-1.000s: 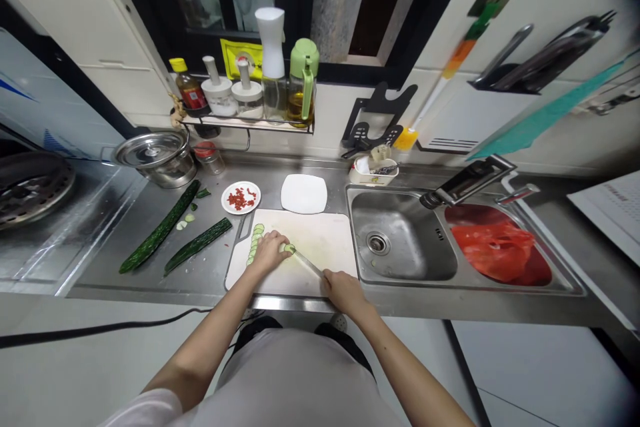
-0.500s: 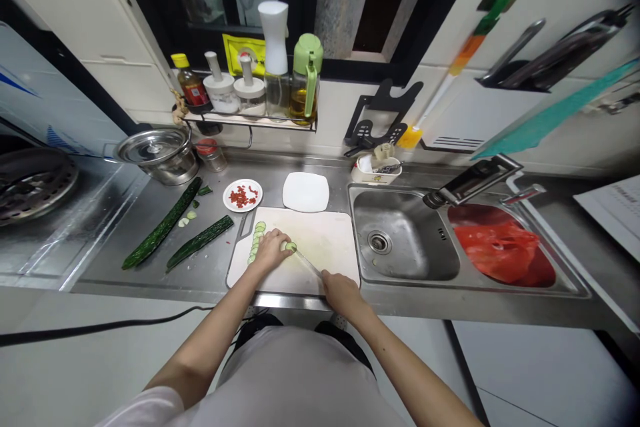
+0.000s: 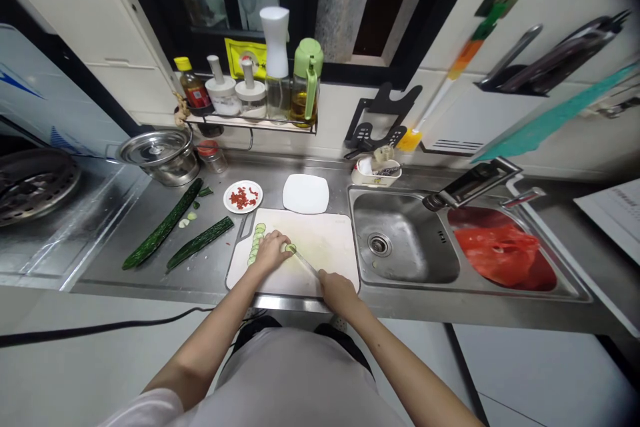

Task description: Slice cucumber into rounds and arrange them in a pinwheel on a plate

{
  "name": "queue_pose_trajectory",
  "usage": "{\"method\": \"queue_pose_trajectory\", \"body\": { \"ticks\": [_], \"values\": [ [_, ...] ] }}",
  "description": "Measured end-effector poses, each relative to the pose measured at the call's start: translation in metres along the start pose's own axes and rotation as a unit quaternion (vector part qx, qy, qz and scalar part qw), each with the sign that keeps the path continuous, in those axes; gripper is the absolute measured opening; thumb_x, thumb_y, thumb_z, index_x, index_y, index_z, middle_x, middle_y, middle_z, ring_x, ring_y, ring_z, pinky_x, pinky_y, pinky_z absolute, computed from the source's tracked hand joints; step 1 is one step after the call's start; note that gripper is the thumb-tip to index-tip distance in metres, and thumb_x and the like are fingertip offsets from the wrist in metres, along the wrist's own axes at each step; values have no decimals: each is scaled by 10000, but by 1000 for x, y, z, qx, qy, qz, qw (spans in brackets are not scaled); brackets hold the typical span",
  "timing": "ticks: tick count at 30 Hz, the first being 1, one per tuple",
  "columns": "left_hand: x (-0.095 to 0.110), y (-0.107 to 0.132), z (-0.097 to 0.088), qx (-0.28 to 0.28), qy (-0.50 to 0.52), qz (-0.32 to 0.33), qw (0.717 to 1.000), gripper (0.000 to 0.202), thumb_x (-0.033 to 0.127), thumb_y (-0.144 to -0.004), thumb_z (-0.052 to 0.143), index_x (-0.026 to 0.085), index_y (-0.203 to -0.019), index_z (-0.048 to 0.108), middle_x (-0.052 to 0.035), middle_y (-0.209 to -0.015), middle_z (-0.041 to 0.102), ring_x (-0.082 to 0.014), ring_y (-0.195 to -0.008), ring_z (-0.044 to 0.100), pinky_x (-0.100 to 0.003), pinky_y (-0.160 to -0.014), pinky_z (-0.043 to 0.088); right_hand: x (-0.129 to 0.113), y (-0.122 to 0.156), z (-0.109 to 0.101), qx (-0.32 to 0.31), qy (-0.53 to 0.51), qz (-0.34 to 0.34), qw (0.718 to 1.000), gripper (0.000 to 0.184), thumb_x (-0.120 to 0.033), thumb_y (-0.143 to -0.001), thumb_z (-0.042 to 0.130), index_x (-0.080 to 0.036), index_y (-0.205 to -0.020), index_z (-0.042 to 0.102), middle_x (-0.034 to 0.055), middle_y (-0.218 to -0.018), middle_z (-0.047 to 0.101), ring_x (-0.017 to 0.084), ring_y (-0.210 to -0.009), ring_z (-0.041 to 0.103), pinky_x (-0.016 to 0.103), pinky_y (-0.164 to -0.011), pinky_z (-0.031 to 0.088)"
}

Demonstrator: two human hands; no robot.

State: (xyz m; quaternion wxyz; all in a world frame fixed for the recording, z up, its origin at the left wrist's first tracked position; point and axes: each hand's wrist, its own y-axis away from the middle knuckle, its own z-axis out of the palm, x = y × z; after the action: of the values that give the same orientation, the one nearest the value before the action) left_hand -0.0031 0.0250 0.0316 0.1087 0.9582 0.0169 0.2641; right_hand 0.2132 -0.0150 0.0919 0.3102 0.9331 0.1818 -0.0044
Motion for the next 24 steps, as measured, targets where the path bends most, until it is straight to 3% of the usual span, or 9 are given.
{"method": "queue_pose_trajectory", "body": {
  "ticks": [15, 24],
  "values": [
    [2, 2, -1, -6, -12, -16, 1000, 284, 350, -765, 676, 246, -1029, 664, -64, -1125, 593, -265, -1120, 503, -389, -959, 321, -1, -3, -6, -10, -5, -4, 1000, 300, -147, -927, 330, -148, -1121, 558, 170, -998, 678, 260, -964, 659, 339, -735, 465],
    [14, 3, 1, 3, -13, -97, 995, 234, 323, -744, 658, 219, -952, 628, -62, -1056, 637, -249, -1039, 566, -353, -884, 369, 1, 3, -4, -5, -8, 1, 1000, 309, -147, -921, 323, -147, -1116, 564, 170, -991, 682, 268, -970, 658, 349, -741, 468]
  ]
}}
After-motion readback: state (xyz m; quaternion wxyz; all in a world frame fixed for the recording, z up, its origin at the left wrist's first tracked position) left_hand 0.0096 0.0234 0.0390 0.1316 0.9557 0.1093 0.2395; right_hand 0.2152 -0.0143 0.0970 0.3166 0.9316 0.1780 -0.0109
